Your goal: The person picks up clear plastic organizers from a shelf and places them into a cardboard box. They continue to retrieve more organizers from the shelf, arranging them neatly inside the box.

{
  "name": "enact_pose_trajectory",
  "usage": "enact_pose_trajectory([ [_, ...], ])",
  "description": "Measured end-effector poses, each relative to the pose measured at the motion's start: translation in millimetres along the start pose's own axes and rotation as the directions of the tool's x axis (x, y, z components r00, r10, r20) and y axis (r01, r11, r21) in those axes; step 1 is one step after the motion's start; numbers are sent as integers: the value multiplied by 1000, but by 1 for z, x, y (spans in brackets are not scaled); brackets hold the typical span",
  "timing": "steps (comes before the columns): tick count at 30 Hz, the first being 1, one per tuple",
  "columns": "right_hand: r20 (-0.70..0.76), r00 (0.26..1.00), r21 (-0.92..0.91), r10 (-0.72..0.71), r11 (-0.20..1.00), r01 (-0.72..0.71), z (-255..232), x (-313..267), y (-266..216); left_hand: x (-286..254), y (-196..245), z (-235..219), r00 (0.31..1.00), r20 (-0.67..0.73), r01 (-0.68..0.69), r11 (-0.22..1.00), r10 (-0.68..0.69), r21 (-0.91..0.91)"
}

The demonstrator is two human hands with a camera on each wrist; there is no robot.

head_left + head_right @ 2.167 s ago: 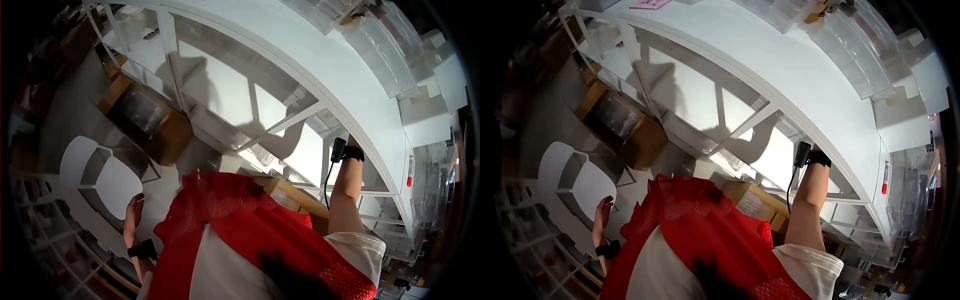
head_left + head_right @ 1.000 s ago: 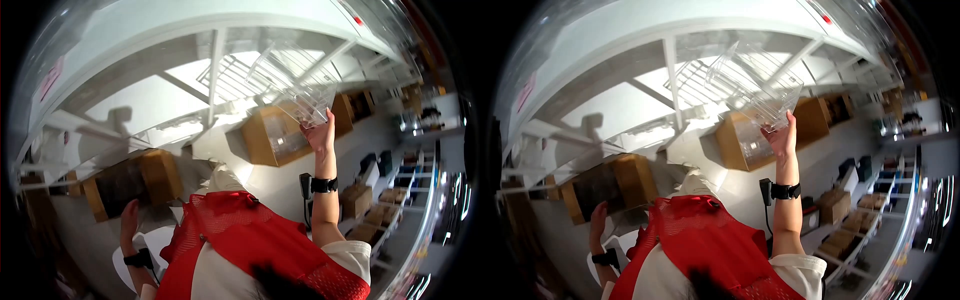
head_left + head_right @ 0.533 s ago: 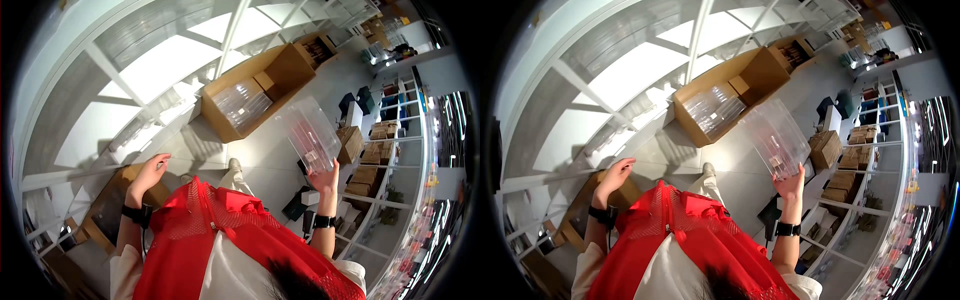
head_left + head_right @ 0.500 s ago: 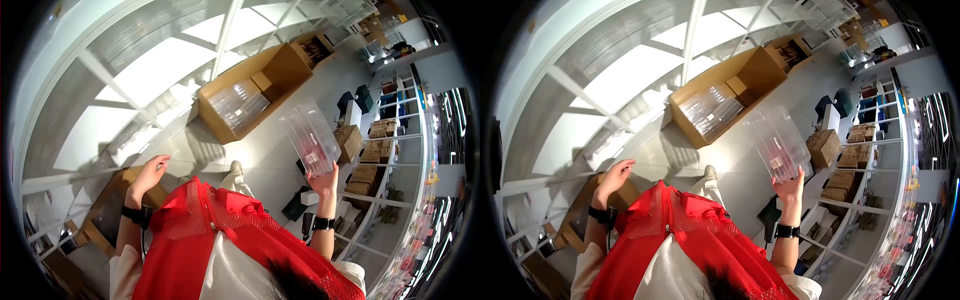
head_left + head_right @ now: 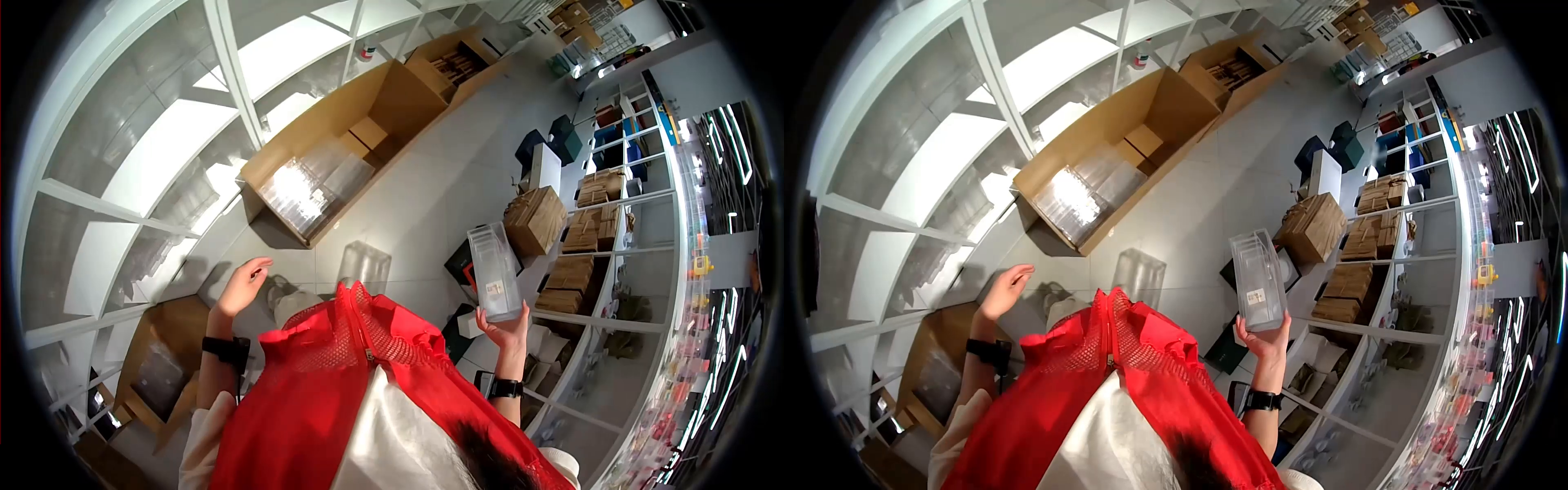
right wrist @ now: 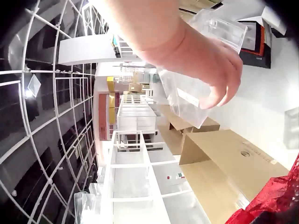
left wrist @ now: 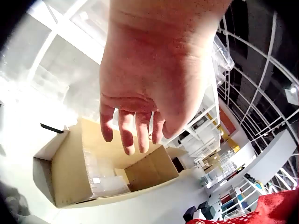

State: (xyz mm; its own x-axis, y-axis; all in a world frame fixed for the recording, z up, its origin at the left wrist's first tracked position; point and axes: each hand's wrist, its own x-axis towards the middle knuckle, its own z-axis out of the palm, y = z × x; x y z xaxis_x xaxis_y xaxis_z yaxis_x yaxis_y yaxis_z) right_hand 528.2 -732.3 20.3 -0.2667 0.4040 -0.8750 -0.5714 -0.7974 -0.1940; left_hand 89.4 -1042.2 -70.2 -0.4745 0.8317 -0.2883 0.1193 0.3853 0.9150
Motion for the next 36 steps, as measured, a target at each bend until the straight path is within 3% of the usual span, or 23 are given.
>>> enact_pose_trajectory([
  [3,165,986,5,-7,1000,6,-7,12,-19,23,29,11,999,35,-24,999,23,24],
  [7,114,993,98,20,995,-31,7,28,-28,49,23,7,999,32,-5,987,0,160],
  [10,68,994,135,81,987,-89,28,47,-33,56,15,-5,987,-44,-144,973,155,182],
  [13,0,992,138,124,983,-122,59,73,-37,77,19,-22,997,-62,51,975,-38,216],
  [15,63,988,109,143,983,-149,80,92,-43,90,17,-32,981,-121,174,958,-150,227],
  [19,113,989,-56,98,994,-92,153,129,-55,128,16,-52,969,-187,191,972,-164,140],
  [22,116,993,-221,7,975,19,210,151,-53,162,33,-56,967,-207,189,966,-151,178],
  [25,153,988,-454,9,889,62,257,185,-60,188,53,-44,965,-212,206,943,-152,262],
  [28,160,960,-668,231,741,-67,315,245,-69,228,66,-29,948,-249,255,939,-196,231],
  [30,-34,979,-726,200,669,-161,357,301,-62,251,71,-3,921,-262,331,934,-289,133],
  [31,-152,978,-733,146,647,-210,378,332,-50,263,68,12,927,-291,294,941,-238,167],
  [32,-270,959,-738,82,622,-261,396,364,-41,276,68,29,921,-280,320,935,-270,151],
  [35,-117,979,-945,170,284,-162,425,478,-13,320,55,83,909,-228,380,919,-349,106],
  [36,-29,889,-967,457,211,-140,439,506,-4,342,49,99,913,-195,382,919,-359,98],
])
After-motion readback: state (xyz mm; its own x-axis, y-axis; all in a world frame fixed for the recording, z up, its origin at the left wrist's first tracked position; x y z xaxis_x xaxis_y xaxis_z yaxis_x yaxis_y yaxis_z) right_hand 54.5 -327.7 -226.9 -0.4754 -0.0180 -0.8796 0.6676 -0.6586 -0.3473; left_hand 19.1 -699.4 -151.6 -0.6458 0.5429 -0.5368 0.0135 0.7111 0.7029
